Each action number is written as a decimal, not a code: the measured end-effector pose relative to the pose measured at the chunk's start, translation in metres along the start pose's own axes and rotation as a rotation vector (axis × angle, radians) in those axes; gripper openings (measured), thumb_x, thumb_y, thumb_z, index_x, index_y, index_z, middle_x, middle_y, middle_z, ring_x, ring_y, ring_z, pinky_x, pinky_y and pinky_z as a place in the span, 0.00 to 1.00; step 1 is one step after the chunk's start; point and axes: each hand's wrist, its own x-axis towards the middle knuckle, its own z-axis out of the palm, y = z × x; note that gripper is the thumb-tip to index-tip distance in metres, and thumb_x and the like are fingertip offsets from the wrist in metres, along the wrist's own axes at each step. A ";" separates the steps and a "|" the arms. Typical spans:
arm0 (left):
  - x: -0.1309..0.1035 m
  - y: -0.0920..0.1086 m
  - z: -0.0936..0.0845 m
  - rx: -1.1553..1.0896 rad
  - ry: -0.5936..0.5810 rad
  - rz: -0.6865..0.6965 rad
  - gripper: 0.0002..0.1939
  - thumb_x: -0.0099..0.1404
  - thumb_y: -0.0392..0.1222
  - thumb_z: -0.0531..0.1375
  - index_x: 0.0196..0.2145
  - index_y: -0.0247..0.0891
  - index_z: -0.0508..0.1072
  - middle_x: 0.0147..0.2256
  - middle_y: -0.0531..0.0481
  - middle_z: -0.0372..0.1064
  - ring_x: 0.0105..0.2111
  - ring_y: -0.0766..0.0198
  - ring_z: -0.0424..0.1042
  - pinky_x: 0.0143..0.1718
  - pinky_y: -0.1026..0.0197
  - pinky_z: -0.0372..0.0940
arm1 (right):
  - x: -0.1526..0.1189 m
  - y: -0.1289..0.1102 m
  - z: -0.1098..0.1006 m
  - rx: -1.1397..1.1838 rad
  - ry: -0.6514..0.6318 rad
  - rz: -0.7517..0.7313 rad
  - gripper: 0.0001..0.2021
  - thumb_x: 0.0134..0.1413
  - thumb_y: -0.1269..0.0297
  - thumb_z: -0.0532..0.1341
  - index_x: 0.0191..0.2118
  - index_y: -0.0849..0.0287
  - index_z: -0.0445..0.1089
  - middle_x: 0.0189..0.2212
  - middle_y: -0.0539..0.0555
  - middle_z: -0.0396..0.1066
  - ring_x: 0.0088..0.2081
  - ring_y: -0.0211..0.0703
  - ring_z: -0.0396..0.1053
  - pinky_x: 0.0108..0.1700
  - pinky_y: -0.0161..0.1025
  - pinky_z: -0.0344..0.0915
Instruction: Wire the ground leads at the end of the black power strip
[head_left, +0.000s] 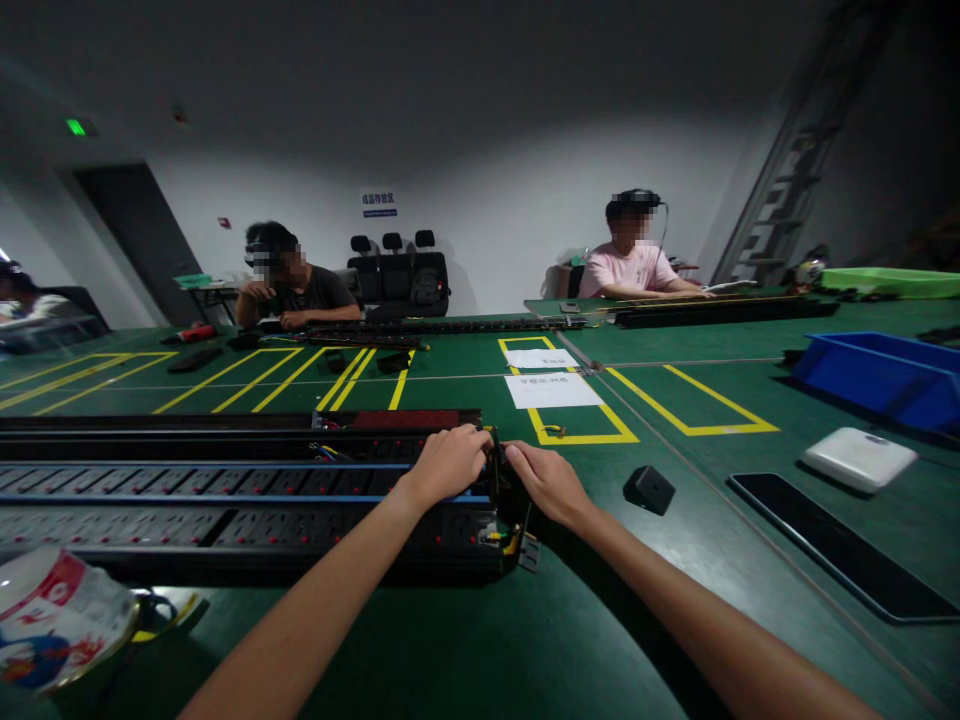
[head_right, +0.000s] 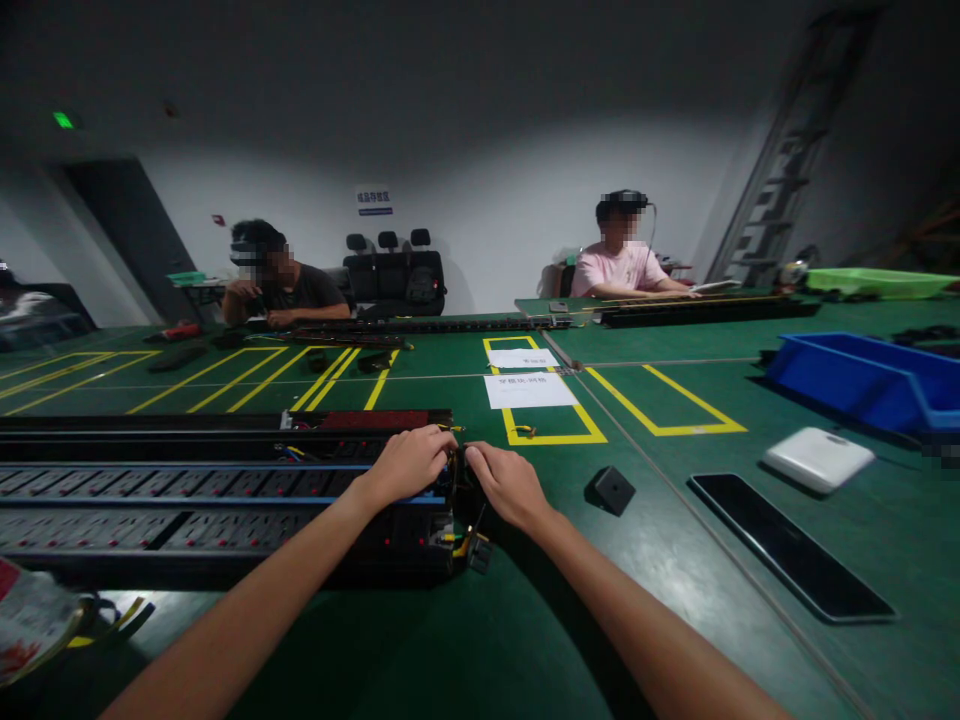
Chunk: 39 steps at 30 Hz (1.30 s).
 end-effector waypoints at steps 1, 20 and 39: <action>0.000 0.000 0.000 -0.007 0.002 0.001 0.16 0.71 0.38 0.50 0.48 0.46 0.75 0.48 0.47 0.74 0.45 0.54 0.76 0.47 0.53 0.70 | 0.000 0.000 0.000 -0.009 0.000 0.009 0.24 0.72 0.50 0.42 0.49 0.50 0.74 0.41 0.54 0.80 0.44 0.50 0.76 0.40 0.38 0.63; 0.001 -0.002 0.002 -0.035 0.036 0.006 0.14 0.70 0.38 0.51 0.45 0.44 0.76 0.47 0.47 0.76 0.44 0.55 0.76 0.46 0.53 0.71 | 0.000 0.006 0.003 0.068 -0.028 -0.110 0.23 0.71 0.53 0.45 0.58 0.54 0.70 0.53 0.57 0.76 0.53 0.53 0.73 0.53 0.46 0.66; 0.000 0.001 0.001 0.026 0.034 -0.055 0.15 0.71 0.38 0.49 0.48 0.44 0.73 0.47 0.46 0.74 0.43 0.54 0.77 0.44 0.53 0.71 | 0.001 0.009 0.005 0.101 -0.055 -0.126 0.24 0.71 0.50 0.46 0.61 0.52 0.68 0.52 0.57 0.77 0.52 0.56 0.74 0.52 0.50 0.68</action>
